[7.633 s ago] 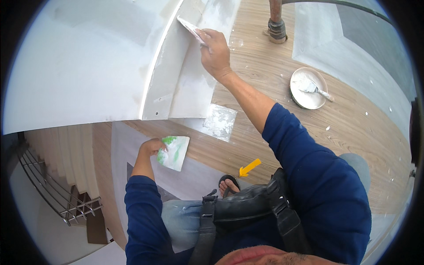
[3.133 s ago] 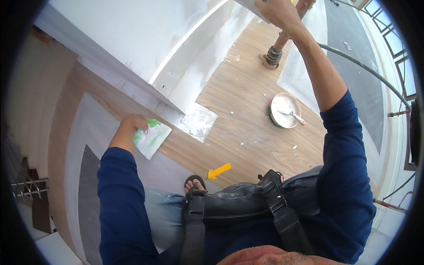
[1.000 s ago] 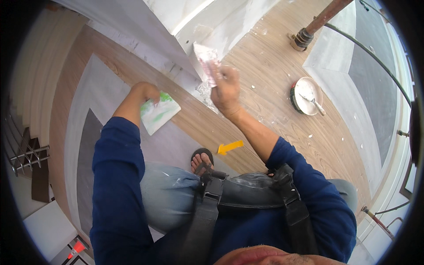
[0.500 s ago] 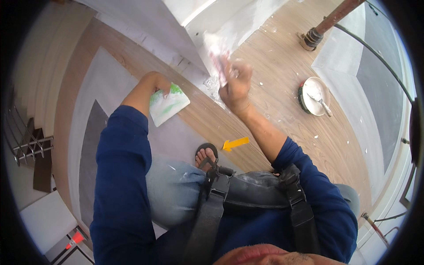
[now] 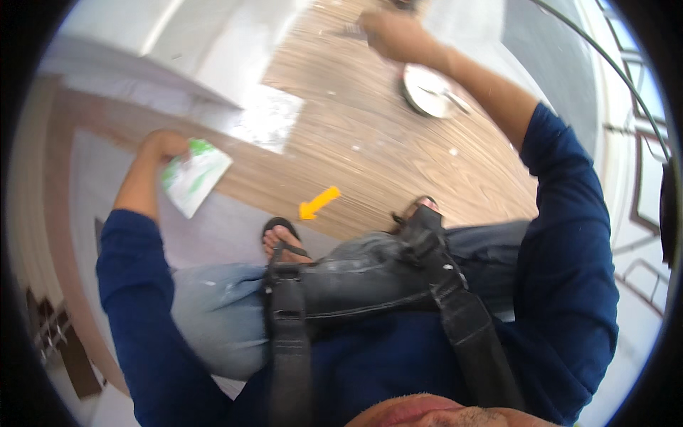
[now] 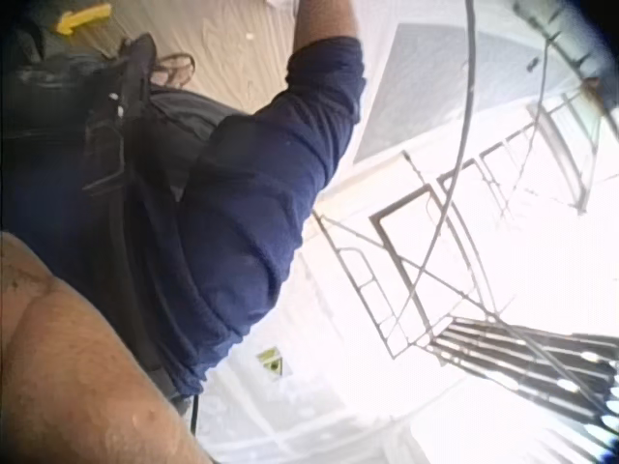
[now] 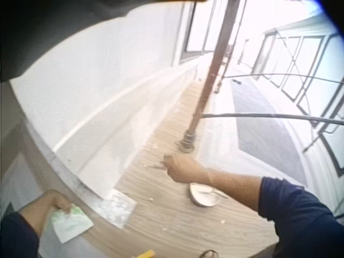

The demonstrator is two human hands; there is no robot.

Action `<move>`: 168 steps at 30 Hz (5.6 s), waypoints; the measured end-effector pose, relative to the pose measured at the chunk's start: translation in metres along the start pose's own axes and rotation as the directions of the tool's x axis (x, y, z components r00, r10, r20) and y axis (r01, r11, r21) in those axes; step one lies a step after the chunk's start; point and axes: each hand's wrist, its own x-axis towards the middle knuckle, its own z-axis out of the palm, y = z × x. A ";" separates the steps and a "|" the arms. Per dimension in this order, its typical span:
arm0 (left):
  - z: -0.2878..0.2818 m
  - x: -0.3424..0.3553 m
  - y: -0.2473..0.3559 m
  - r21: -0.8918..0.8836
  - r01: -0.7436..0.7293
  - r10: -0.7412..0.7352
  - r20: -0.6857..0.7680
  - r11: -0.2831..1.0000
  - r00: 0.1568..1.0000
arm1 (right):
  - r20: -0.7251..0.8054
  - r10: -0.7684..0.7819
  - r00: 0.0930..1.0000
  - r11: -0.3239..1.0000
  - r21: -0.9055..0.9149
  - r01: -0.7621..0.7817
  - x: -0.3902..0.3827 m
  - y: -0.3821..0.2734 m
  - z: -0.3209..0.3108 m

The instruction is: The person applies white plaster to a curved wall section using a trowel and a hawk. They repeatedly scoop plaster from a container and smooth it onto the surface.

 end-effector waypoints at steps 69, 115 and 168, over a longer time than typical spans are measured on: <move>-0.008 -0.015 0.060 -0.121 0.166 -0.162 0.048 0.979 0.986 | -0.890 -0.150 0.431 0.921 0.033 0.388 0.054 -0.208 0.095; -0.013 0.014 0.019 -0.247 0.123 -0.083 0.168 0.961 0.982 | -0.882 -0.125 0.455 0.902 0.090 0.422 0.067 -0.223 0.072; -0.012 -0.018 0.043 -0.224 0.174 -0.168 0.048 0.959 0.985 | -0.872 -0.095 0.481 0.920 0.108 0.377 0.053 -0.165 0.092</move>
